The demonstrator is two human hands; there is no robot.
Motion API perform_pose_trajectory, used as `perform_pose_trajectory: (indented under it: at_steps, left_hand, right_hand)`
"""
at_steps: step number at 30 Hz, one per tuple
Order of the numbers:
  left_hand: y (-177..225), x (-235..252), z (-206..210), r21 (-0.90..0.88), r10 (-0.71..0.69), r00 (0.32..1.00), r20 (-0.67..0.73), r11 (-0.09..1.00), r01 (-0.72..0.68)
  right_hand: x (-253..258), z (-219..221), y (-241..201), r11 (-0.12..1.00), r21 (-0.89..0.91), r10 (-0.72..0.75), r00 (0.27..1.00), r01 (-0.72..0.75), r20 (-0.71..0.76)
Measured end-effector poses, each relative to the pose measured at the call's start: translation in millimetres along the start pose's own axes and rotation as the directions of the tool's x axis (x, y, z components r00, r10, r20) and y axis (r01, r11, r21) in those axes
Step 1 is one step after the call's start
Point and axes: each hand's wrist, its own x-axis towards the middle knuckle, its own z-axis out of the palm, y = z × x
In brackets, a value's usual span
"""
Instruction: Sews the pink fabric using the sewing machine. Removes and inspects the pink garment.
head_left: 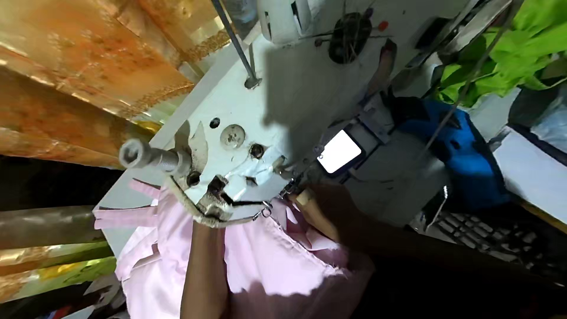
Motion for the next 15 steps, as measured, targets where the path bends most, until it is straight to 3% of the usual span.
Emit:
perform_pose_trajectory:
  at_steps: [2, 3, 4, 5, 7, 8, 11, 13, 15]
  left_hand:
    - [25.7, -23.2, 2.5, 0.063, 0.099, 0.994, -0.054, 0.993, -0.095]
    - [46.7, -40.0, 5.2, 0.139, 0.097, 0.988, -0.121, 0.987, -0.08]
    - [76.8, -54.6, 6.8, 0.25, -0.001, 0.994, -0.112, 0.968, 0.029]
    - [91.3, -63.8, 7.5, 0.33, -0.004, 0.994, -0.108, 0.943, 0.04]
    - [89.9, -84.4, 8.7, 0.441, 0.24, 0.963, -0.122, 0.882, -0.164]
    - [91.2, -100.4, 16.5, 0.525, 0.336, 0.923, -0.188, 0.829, -0.195]
    - [112.4, -161.1, 77.2, 0.721, 0.497, 0.801, -0.334, 0.682, -0.123]
    - [116.7, -171.1, 121.5, 0.747, 0.617, 0.731, -0.292, 0.624, -0.229]
    - [104.9, -155.8, 141.6, 0.737, 0.634, 0.725, -0.269, 0.62, -0.27]
  right_hand:
    - [-1.0, 11.0, 2.5, 1.0, -0.019, -0.024, 0.995, 0.022, -0.101]
    - [-1.1, 10.3, 1.4, 1.0, -0.006, -0.017, 0.996, 0.017, -0.093]
    - [-0.9, 5.1, -0.5, 1.0, 0.008, -0.001, 1.0, 0.001, -0.03]
    - [0.2, 0.4, -1.9, 1.0, 0.014, 0.009, 0.999, -0.009, 0.034]
    - [4.0, -5.7, -1.9, 1.0, -0.007, -0.001, 0.991, 0.002, 0.137]
    - [4.7, -6.6, -0.6, 1.0, -0.021, -0.017, 0.989, 0.021, 0.144]
    - [0.4, -8.1, 1.9, 0.996, -0.027, -0.077, 0.991, 0.08, 0.11]
    - [-2.7, -24.7, -0.4, 0.998, 0.045, -0.054, 0.966, 0.044, 0.252]
    - [0.1, -36.2, 0.1, 0.999, 0.054, -0.025, 0.926, 0.005, 0.376]
